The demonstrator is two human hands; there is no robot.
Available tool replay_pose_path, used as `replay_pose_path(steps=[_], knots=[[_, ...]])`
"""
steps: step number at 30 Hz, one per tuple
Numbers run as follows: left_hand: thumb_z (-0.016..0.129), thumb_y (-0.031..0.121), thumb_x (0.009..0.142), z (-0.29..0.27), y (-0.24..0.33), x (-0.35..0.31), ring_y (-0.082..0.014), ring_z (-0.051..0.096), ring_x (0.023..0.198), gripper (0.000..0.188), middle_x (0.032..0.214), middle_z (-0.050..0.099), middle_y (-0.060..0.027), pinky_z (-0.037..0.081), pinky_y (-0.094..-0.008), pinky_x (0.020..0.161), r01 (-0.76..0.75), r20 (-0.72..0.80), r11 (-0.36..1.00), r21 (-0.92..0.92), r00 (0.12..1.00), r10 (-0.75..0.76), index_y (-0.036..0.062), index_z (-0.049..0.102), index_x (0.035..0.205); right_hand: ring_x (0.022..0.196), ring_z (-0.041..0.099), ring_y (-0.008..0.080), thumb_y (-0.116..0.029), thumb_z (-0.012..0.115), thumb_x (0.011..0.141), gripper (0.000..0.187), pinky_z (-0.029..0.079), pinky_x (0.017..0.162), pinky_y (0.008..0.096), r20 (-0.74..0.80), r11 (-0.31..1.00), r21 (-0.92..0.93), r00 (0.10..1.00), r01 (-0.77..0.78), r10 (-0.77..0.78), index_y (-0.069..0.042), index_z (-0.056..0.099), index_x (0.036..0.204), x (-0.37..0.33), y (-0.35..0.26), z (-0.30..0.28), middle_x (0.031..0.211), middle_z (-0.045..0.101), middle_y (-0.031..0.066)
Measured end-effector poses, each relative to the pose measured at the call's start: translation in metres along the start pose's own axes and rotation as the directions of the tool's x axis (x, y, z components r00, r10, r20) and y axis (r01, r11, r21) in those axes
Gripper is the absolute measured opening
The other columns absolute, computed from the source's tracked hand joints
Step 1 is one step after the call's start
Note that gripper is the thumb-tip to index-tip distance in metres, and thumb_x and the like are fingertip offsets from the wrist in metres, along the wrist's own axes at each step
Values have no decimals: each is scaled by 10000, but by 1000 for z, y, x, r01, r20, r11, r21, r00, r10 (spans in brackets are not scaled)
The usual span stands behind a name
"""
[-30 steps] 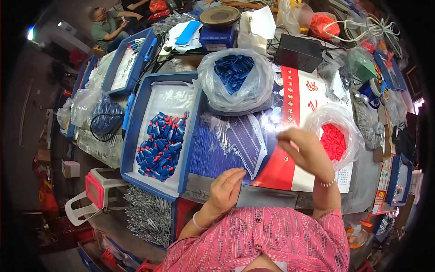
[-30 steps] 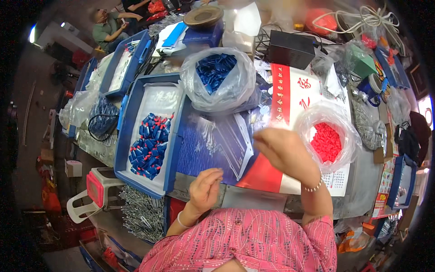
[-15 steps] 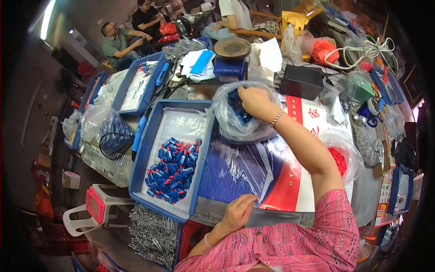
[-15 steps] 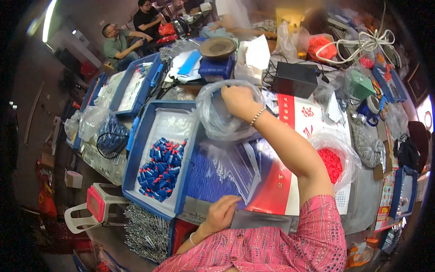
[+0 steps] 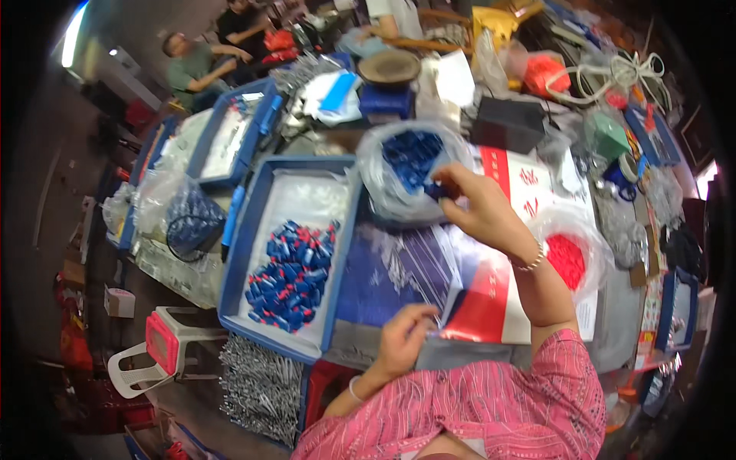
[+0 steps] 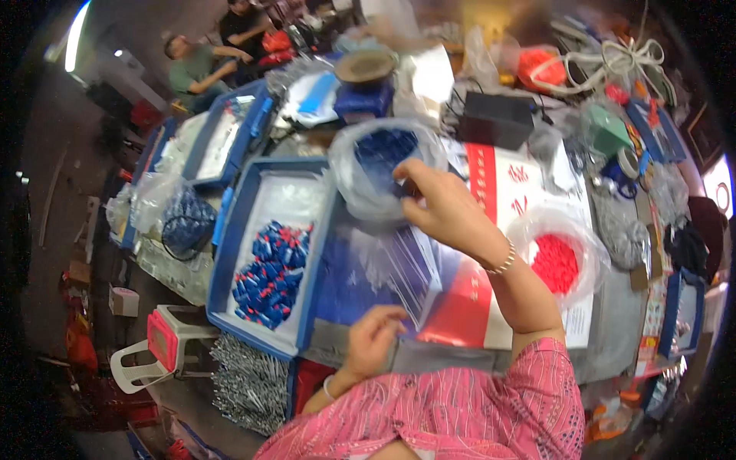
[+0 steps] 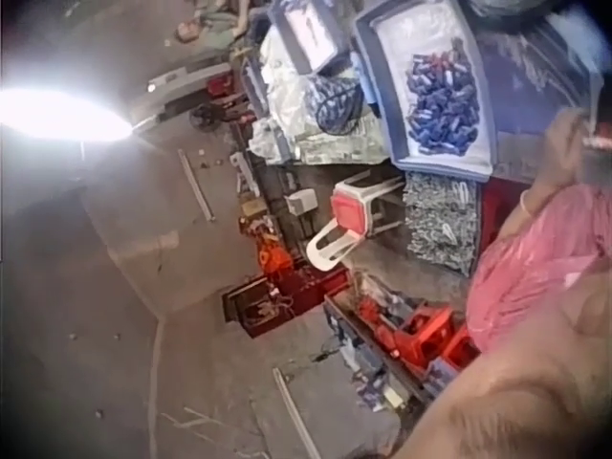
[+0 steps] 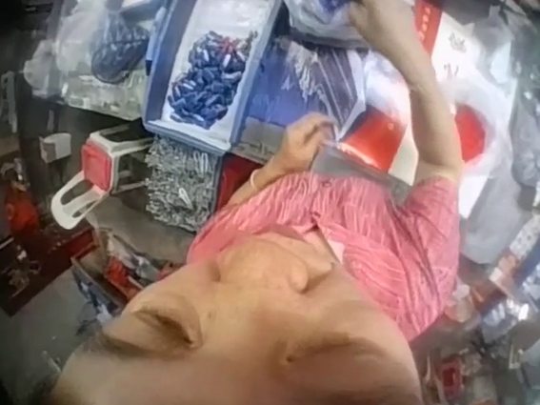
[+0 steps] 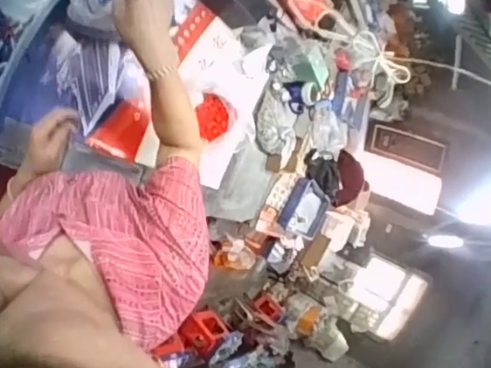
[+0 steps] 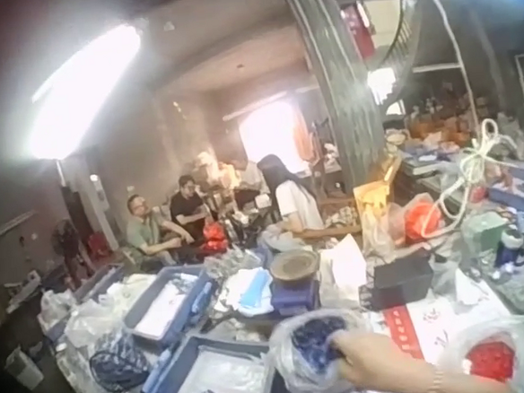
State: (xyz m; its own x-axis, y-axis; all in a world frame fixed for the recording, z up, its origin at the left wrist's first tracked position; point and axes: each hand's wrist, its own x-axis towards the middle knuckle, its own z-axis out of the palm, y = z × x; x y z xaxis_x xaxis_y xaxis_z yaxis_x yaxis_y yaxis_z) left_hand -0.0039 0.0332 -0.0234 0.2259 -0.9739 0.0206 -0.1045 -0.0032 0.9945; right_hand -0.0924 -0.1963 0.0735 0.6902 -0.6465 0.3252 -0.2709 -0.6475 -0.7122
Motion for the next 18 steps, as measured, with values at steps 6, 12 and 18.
replay_pose_path(steps=[6, 12, 18], knots=[[487, 85, 921, 6, 9, 19, -103, 548, 899, 300, 1031, 546, -40, 451, -234, 795, 236, 112, 863, -448, 972, -207, -49, 477, 1190, 861, 564, 91, -32, 651, 805, 345, 450, 807, 237, 439, 345, 789, 860, -508, 261, -29, 472, 1100, -121, 3, 20, 915, 572, 21], [497, 98, 923, 30, 7, 18, -88, 518, 928, 332, 1046, 523, -31, 435, -222, 822, 217, 134, 830, -514, 976, -172, -43, 464, 1221, 848, 569, 97, 5, 625, 816, 354, 450, 771, 229, 431, 123, 844, 795, -523, 427, -29, 443, 1117, -164, -3, 31, 899, 581, 45], [495, 95, 923, 48, 6, 10, -76, 497, 966, 320, 1096, 513, -38, 413, -216, 836, 369, 294, 765, -528, 924, -243, -37, 473, 1214, 833, 575, 102, 23, 591, 804, 405, 464, 722, 241, 285, 406, 779, 846, -479, 451, -35, 400, 1156, -195, -5, 41, 892, 585, 65]])
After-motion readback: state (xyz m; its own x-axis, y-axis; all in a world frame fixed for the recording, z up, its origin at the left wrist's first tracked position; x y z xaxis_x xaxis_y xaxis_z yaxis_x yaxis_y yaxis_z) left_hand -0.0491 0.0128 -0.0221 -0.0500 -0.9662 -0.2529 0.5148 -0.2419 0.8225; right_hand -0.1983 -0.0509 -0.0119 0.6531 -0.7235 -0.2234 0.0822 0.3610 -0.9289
